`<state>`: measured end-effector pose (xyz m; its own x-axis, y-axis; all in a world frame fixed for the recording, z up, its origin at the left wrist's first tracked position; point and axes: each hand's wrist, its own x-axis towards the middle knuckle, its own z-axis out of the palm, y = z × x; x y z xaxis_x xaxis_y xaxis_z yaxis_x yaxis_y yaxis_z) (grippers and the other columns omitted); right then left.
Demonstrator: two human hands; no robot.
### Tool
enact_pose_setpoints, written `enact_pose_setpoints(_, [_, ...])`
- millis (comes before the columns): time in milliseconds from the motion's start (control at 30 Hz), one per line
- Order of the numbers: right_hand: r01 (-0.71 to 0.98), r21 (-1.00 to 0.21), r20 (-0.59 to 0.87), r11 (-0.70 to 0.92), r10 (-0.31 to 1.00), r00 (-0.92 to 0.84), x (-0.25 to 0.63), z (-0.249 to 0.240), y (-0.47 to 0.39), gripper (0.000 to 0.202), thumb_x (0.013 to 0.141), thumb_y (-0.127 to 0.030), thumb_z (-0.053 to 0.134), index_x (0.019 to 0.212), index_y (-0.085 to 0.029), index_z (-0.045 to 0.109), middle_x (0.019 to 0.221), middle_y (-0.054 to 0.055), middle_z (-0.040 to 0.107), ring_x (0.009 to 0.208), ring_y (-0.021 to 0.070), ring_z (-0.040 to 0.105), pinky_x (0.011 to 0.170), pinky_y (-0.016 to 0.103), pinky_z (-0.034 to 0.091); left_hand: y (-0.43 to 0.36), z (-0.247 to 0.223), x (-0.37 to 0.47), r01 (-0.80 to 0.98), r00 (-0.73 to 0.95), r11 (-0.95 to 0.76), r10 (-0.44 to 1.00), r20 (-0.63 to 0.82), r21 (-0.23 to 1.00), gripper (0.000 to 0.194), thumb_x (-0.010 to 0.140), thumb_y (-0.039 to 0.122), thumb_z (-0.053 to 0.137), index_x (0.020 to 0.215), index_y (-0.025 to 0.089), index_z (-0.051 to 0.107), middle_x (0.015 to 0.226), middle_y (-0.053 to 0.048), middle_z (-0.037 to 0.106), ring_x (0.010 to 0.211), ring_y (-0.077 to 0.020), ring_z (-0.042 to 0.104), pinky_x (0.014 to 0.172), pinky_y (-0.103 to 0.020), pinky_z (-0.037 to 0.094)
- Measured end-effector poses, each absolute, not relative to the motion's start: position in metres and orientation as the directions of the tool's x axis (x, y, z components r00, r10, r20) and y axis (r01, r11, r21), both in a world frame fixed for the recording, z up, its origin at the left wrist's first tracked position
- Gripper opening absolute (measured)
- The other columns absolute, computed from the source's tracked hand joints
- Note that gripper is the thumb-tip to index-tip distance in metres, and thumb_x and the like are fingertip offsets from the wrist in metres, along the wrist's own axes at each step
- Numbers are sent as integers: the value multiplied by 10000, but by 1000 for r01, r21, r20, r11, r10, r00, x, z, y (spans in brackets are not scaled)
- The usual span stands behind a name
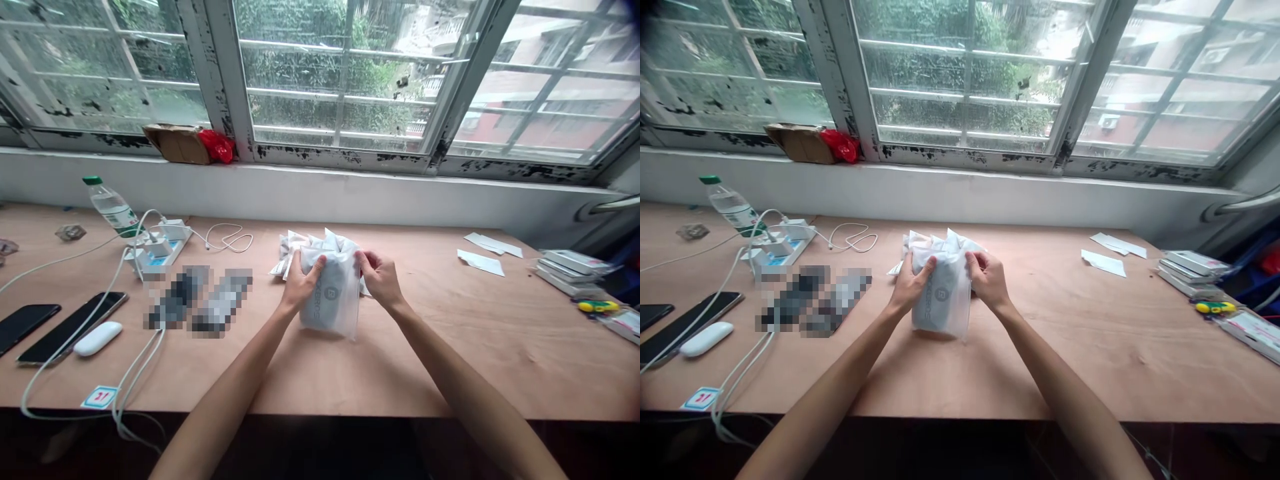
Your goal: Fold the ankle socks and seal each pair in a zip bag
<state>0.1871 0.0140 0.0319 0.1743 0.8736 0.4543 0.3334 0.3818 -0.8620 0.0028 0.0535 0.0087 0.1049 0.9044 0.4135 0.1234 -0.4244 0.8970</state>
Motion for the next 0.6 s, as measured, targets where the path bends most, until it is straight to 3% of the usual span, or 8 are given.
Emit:
enact_pose_setpoints(100, [307,-865,450,397,884,125,186,38,15,372,898,-517,512,775,-177,603,637,-1,549,579,140,529,561,278,434,48,27,6,483,71,-592,760,646,645,603,876,527,553,1343,189,377,1262,-147,568,1210,-279,512,1000,-438,414])
enact_pose_setpoints(167, [316,-856,446,410,894,50,186,39,12,350,914,-511,488,776,-196,553,647,-14,520,583,135,509,554,273,412,47,44,10,616,227,-679,638,736,399,531,913,483,508,1343,193,397,1343,-148,516,1320,-299,395,1065,-465,331])
enact_pose_setpoints(233, [353,-834,446,424,895,-21,185,41,9,327,938,-499,443,784,-215,492,656,-28,481,579,130,471,540,269,381,48,60,14,578,467,-774,572,674,257,344,973,402,399,1232,198,497,1216,-110,604,1218,-265,485,1006,-412,376])
enact_pose_setpoints(300, [412,-800,454,436,889,-59,184,42,8,298,964,-473,389,801,-229,443,677,-33,454,589,131,442,545,272,362,49,71,19,517,612,-820,554,565,245,296,1000,338,310,1030,195,567,978,-70,661,949,-217,592,834,-344,437])
enact_pose_setpoints(367, [457,-779,453,430,889,-65,183,42,8,273,982,-440,347,811,-237,411,693,-34,444,602,135,434,565,277,362,51,74,24,491,651,-826,559,514,277,316,1002,306,283,880,196,552,826,-39,637,743,-183,572,696,-308,414])
enact_pose_setpoints(600, [539,-745,401,394,909,-111,172,25,-12,271,981,-385,327,754,-240,365,680,-32,451,609,143,450,581,287,362,61,62,21,533,483,-761,632,606,370,288,992,325,318,815,206,512,746,-29,576,675,-170,519,648,-283,347])
